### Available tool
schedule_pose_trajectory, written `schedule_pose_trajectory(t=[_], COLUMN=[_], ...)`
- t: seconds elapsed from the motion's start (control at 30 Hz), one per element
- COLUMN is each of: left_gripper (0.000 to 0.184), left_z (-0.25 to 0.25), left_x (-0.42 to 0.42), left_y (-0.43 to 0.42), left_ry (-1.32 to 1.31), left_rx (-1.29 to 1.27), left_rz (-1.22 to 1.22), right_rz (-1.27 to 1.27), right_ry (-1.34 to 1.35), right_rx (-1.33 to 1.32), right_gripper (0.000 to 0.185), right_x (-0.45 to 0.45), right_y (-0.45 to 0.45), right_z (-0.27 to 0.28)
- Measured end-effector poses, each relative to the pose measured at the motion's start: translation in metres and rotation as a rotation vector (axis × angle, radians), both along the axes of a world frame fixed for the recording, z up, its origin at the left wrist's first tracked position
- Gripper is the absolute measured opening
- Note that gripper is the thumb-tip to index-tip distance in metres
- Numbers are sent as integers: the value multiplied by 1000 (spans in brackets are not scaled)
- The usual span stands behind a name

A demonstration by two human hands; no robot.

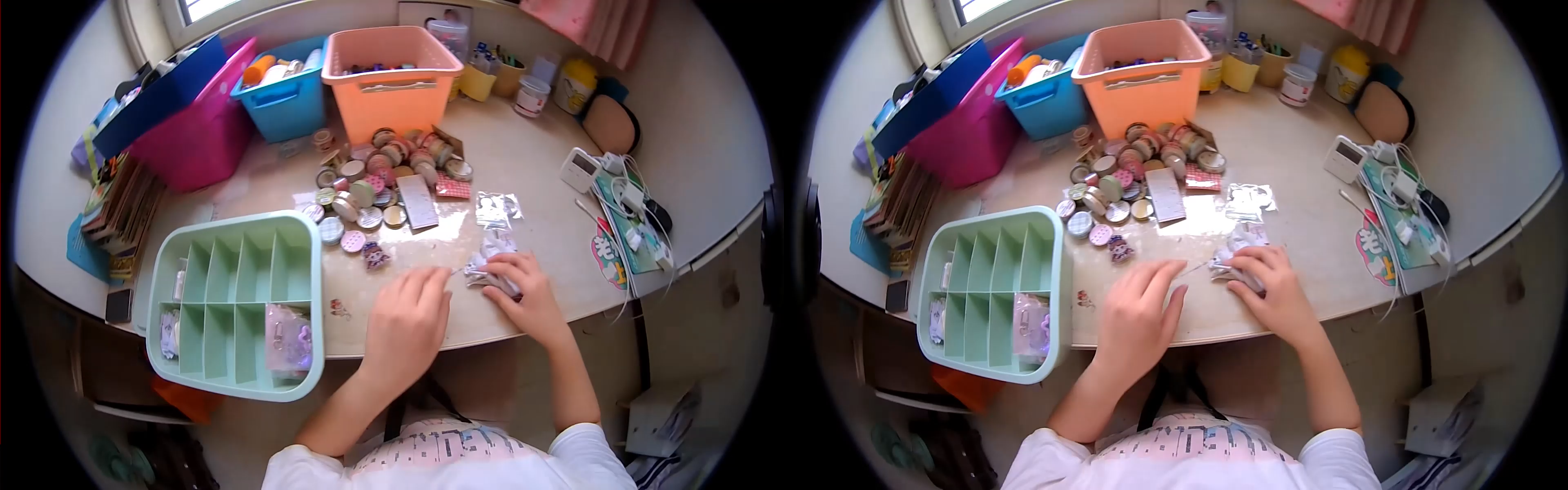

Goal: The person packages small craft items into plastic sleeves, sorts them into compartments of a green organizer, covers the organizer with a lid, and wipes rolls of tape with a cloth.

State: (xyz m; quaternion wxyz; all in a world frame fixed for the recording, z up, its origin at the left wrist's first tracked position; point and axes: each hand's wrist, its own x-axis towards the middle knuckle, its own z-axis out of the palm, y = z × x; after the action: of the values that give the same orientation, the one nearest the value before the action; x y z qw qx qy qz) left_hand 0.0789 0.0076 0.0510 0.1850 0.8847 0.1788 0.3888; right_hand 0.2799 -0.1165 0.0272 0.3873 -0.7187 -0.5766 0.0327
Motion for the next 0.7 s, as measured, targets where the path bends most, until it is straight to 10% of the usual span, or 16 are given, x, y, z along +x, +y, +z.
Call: schedule_pose_trajectory(t=[0.3,0.7], left_gripper=[28,33], left_z=[-42,-48], left_x=[35,32], left_y=[29,22], left_ry=[122,69], left_rx=[-24,-159], left_rz=[64,105], right_rz=[-133,93], right_ry=[-260,-17], right_rx=[4,-60], right_gripper=[16,86], right_x=[27,23], right_y=[6,166], right_z=[11,-13])
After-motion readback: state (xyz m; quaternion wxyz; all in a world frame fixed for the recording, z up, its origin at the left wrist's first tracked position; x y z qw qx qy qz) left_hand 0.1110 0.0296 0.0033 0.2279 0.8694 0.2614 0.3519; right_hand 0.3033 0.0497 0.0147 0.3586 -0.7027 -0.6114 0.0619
